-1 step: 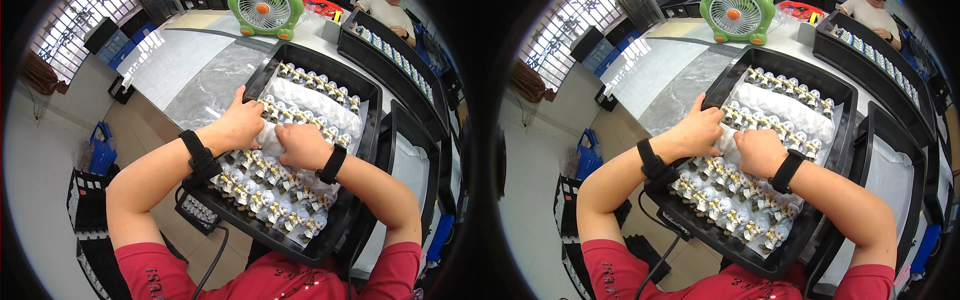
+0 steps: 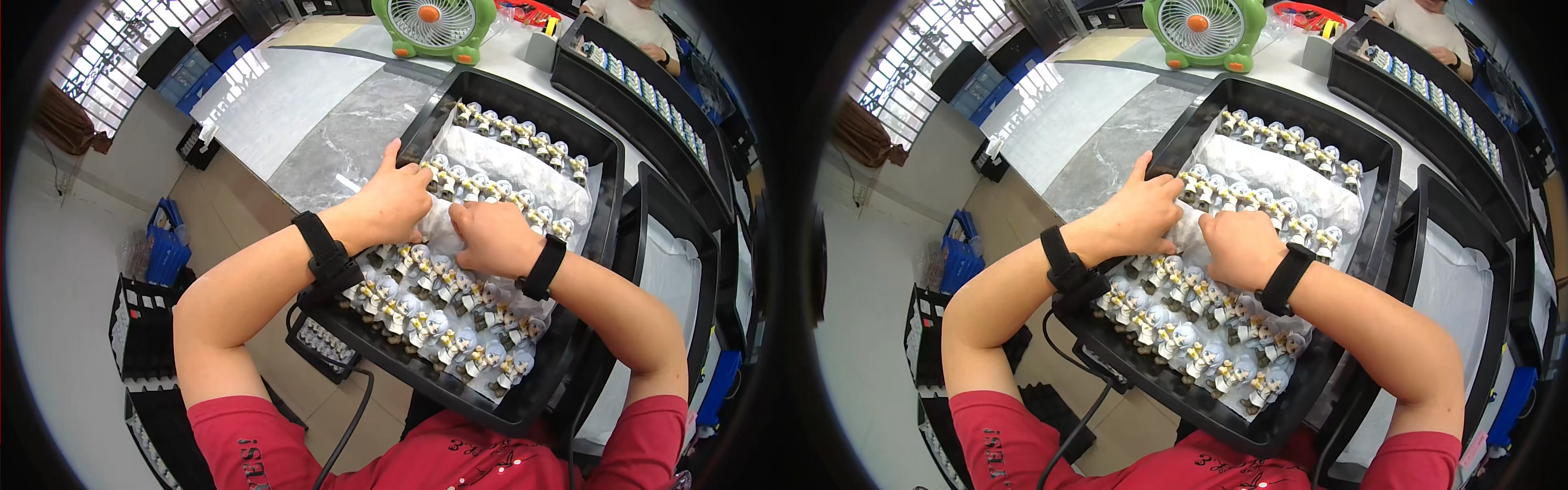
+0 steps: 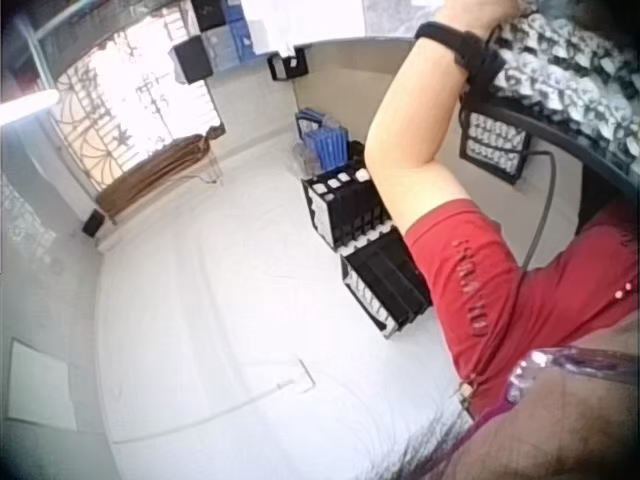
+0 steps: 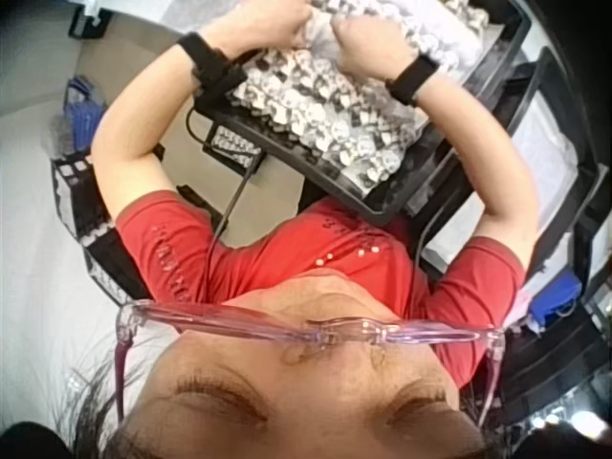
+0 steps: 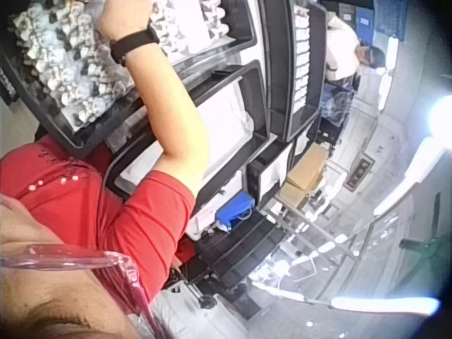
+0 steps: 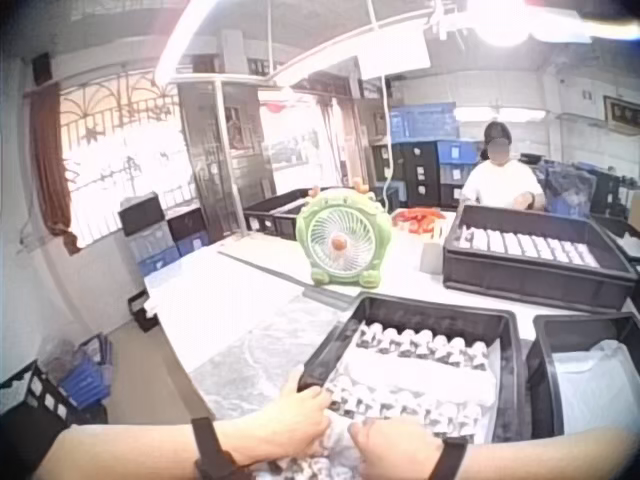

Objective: The worker is assembling small electronic components, inserting them into trays, and organizing the trays in a factory setting.

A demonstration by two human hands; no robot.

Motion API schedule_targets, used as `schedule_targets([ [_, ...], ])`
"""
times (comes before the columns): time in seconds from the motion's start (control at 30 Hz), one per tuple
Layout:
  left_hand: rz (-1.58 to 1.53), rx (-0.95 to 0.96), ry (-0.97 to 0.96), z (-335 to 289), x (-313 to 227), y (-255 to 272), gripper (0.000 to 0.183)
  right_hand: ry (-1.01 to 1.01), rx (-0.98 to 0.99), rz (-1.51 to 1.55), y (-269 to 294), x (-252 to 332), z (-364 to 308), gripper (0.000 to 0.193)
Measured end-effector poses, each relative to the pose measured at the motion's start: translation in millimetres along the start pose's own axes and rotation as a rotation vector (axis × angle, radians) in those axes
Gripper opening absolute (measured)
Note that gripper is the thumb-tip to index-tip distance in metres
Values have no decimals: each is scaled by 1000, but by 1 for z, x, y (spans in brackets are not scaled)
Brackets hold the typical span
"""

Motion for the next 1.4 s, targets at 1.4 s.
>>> schedule_targets([
  [1.4,-294,180,-60,-12,-19,17,29,-30,258,72,11,19,-17,41],
])
Point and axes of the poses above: each hand's wrist, its own z-axis towards the middle knuckle, its own y-axis out of the back of the hand, x = y × z, the point moved 4 cm from there along z, towards the middle knuckle, and after that the axes turned 5 degrees about -y, right-handed, at the moved point
